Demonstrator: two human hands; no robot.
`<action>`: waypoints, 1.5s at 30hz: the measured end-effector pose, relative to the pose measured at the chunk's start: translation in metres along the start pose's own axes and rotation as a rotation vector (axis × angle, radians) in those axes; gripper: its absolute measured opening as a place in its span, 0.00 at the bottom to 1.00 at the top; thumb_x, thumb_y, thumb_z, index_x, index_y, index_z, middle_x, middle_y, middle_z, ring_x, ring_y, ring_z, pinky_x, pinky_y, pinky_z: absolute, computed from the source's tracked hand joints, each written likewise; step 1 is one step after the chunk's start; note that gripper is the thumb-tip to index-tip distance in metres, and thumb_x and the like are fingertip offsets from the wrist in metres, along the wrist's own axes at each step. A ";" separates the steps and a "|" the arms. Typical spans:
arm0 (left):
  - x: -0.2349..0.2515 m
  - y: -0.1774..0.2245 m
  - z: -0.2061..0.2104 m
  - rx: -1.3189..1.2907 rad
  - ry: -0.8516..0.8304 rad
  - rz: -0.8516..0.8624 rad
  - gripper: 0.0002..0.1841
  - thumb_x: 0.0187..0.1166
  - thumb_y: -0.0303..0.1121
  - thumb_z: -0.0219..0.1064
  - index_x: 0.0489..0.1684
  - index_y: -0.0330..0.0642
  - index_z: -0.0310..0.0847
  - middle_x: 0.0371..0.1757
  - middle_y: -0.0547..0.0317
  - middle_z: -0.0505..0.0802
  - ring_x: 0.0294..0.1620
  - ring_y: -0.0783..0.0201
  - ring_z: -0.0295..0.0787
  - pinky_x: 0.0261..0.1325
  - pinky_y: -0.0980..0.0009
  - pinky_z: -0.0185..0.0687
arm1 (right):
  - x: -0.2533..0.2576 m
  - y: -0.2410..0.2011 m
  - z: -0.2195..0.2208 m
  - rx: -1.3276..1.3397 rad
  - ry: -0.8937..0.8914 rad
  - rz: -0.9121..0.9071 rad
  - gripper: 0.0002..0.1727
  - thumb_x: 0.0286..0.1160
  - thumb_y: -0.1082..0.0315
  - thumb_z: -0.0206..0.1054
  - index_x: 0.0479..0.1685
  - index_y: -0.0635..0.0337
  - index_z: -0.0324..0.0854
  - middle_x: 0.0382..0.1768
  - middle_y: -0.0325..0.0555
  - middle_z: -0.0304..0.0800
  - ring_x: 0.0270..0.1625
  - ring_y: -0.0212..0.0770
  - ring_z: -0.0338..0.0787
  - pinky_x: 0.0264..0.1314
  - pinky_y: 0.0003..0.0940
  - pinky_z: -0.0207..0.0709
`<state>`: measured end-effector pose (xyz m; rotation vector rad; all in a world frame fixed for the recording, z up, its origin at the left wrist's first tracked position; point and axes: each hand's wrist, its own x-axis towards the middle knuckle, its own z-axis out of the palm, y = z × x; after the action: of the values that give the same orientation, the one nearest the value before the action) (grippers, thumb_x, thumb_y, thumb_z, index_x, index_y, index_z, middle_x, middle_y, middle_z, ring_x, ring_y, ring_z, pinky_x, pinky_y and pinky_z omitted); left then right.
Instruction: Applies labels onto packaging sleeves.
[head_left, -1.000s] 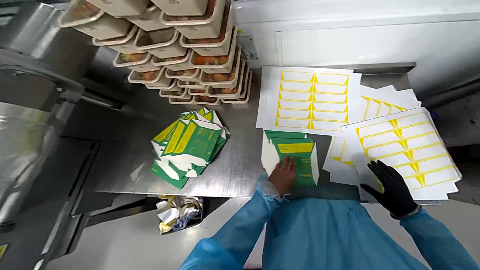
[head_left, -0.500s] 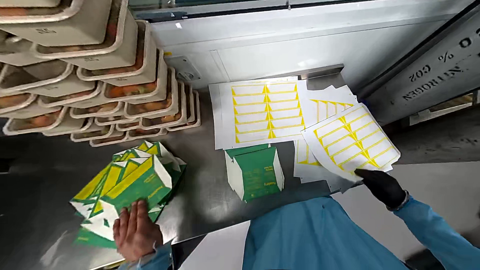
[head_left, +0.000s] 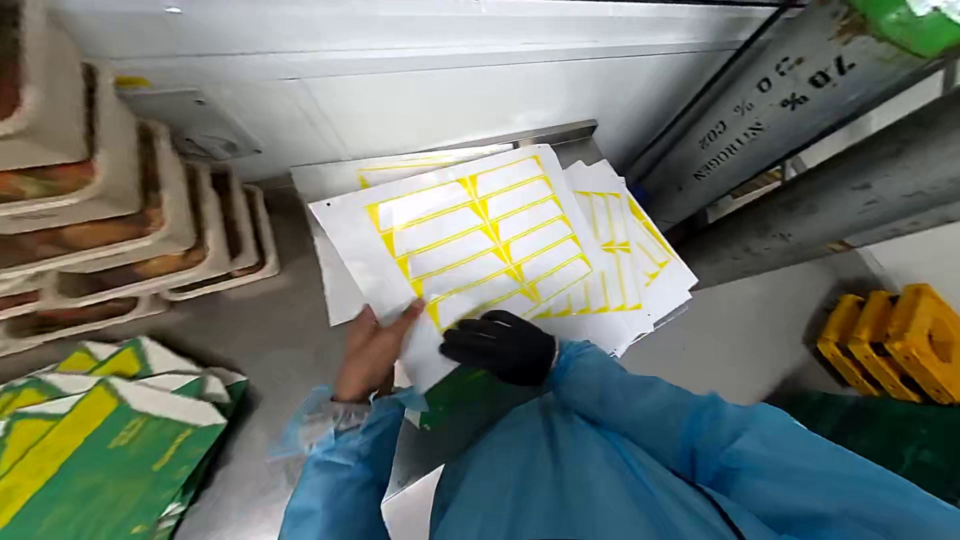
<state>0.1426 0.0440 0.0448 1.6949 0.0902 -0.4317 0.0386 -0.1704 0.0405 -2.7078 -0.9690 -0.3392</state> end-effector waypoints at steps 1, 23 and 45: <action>0.014 -0.004 0.001 0.102 0.076 0.044 0.20 0.80 0.36 0.73 0.65 0.36 0.80 0.52 0.50 0.93 0.48 0.62 0.93 0.55 0.56 0.91 | -0.001 0.001 0.006 0.028 -0.043 0.039 0.23 0.89 0.53 0.59 0.81 0.42 0.77 0.79 0.36 0.82 0.85 0.42 0.74 0.87 0.49 0.65; -0.028 -0.087 0.277 1.133 -0.469 0.621 0.55 0.68 0.81 0.56 0.88 0.44 0.67 0.94 0.46 0.60 0.95 0.36 0.44 0.89 0.32 0.45 | -0.315 0.192 -0.022 0.038 0.032 1.796 0.69 0.53 0.21 0.72 0.96 0.51 0.49 0.85 0.52 0.73 0.91 0.53 0.65 0.96 0.59 0.42; -0.062 -0.052 0.388 1.077 -0.117 0.421 0.20 0.89 0.31 0.53 0.73 0.33 0.81 0.62 0.38 0.93 0.61 0.38 0.92 0.62 0.37 0.84 | -0.347 0.215 -0.070 0.467 0.392 1.769 0.45 0.66 0.33 0.73 0.82 0.48 0.75 0.74 0.50 0.84 0.74 0.53 0.84 0.75 0.60 0.77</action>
<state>-0.0198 -0.3109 -0.0251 2.6441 -0.6897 -0.2577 -0.0934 -0.5571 -0.0294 -1.9173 1.2793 -0.1656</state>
